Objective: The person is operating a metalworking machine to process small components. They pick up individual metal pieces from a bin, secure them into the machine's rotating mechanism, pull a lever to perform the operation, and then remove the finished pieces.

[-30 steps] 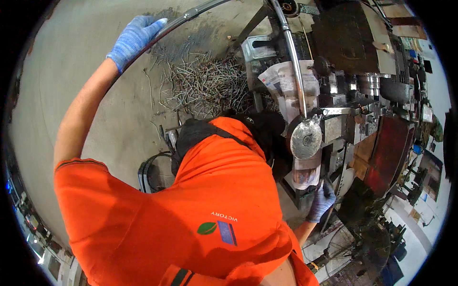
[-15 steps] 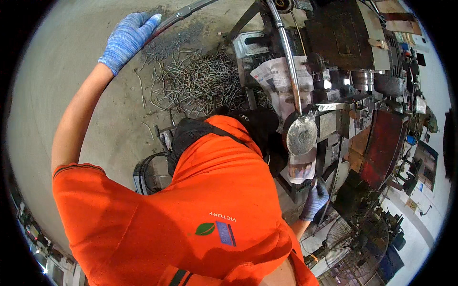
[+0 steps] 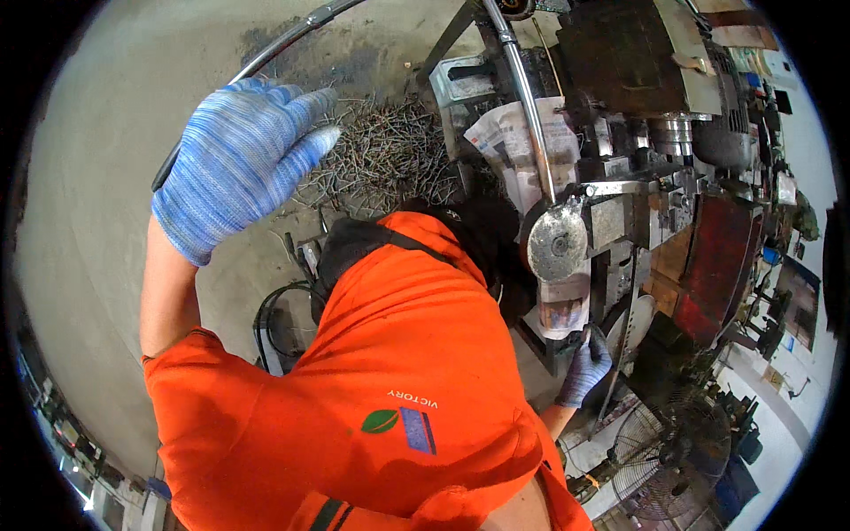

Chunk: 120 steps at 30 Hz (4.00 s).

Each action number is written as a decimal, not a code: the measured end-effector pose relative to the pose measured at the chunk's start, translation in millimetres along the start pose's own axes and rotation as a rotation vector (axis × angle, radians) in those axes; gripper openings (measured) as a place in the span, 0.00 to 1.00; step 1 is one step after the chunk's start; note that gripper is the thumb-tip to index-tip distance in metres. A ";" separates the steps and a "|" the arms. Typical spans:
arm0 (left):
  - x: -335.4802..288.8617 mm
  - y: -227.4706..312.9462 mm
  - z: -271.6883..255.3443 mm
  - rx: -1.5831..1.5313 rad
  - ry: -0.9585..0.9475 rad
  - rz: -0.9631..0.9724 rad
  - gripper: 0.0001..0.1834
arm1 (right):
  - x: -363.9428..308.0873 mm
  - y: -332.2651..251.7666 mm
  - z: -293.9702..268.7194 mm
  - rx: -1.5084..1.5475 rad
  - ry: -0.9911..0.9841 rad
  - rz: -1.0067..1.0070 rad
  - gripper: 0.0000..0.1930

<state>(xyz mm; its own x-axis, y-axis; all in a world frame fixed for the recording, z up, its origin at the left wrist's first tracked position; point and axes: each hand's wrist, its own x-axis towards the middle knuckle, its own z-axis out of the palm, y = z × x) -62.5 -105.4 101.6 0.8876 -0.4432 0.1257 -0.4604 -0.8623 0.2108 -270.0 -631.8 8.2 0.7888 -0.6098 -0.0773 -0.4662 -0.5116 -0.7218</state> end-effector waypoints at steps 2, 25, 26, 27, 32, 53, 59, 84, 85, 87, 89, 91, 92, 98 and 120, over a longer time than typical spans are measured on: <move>1.9 2.5 -0.5 0.008 -0.048 -0.035 0.17 | 1.2 4.8 0.1 0.014 0.009 -0.003 0.11; 3.8 -3.2 21.7 0.058 -0.326 -0.118 0.18 | -1.3 10.9 -3.6 0.077 -0.010 0.027 0.12; 4.0 -2.6 21.6 0.055 -0.329 -0.121 0.18 | -2.8 7.8 -3.1 0.084 -0.010 0.032 0.12; 4.7 -2.0 21.1 0.060 -0.348 -0.128 0.18 | -3.8 5.0 -1.8 0.093 -0.011 0.037 0.12; 9.8 3.3 21.2 0.060 -0.342 -0.071 0.18 | -12.6 10.0 -1.4 0.125 0.027 0.051 0.12; 249.6 112.4 38.9 -0.289 0.557 0.264 0.19 | -42.8 32.2 -1.2 0.051 0.382 0.098 0.06; 313.0 139.8 63.5 -0.012 0.563 0.266 0.17 | -43.8 55.1 5.5 -0.008 0.427 0.003 0.08; 280.8 230.1 122.6 -0.413 0.129 0.531 0.14 | -63.1 46.4 -0.2 -0.010 0.462 -0.007 0.08; 280.2 228.1 120.8 -0.336 0.080 0.548 0.14 | -65.6 48.9 -0.4 -0.013 0.460 0.006 0.08; 279.0 217.2 115.3 -0.173 -0.014 0.571 0.13 | -67.7 47.4 -0.3 -0.014 0.446 0.045 0.08; 278.3 199.5 126.2 -0.125 -0.024 0.558 0.12 | -67.2 37.9 -1.1 -0.009 0.420 0.095 0.08; 269.1 193.4 119.6 -0.217 -0.023 0.552 0.12 | -65.4 48.0 -0.2 0.002 0.439 0.057 0.07; 270.5 190.3 115.6 -0.258 0.020 0.543 0.12 | -64.9 51.2 1.0 0.007 0.448 0.038 0.07; 265.6 193.5 58.6 -0.759 0.105 0.429 0.14 | -66.8 53.5 -4.9 -0.024 0.491 0.018 0.07; 322.8 122.3 38.1 -0.222 0.208 0.324 0.28 | -187.8 101.6 -74.7 0.006 0.782 0.617 0.20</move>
<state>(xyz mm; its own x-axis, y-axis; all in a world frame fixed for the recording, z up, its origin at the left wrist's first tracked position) 168.3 -363.3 131.0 0.6852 -0.6037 0.4075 -0.7269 -0.6029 0.3289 -495.4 -614.5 0.8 -0.0776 -0.9964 0.0335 -0.7019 0.0307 -0.7116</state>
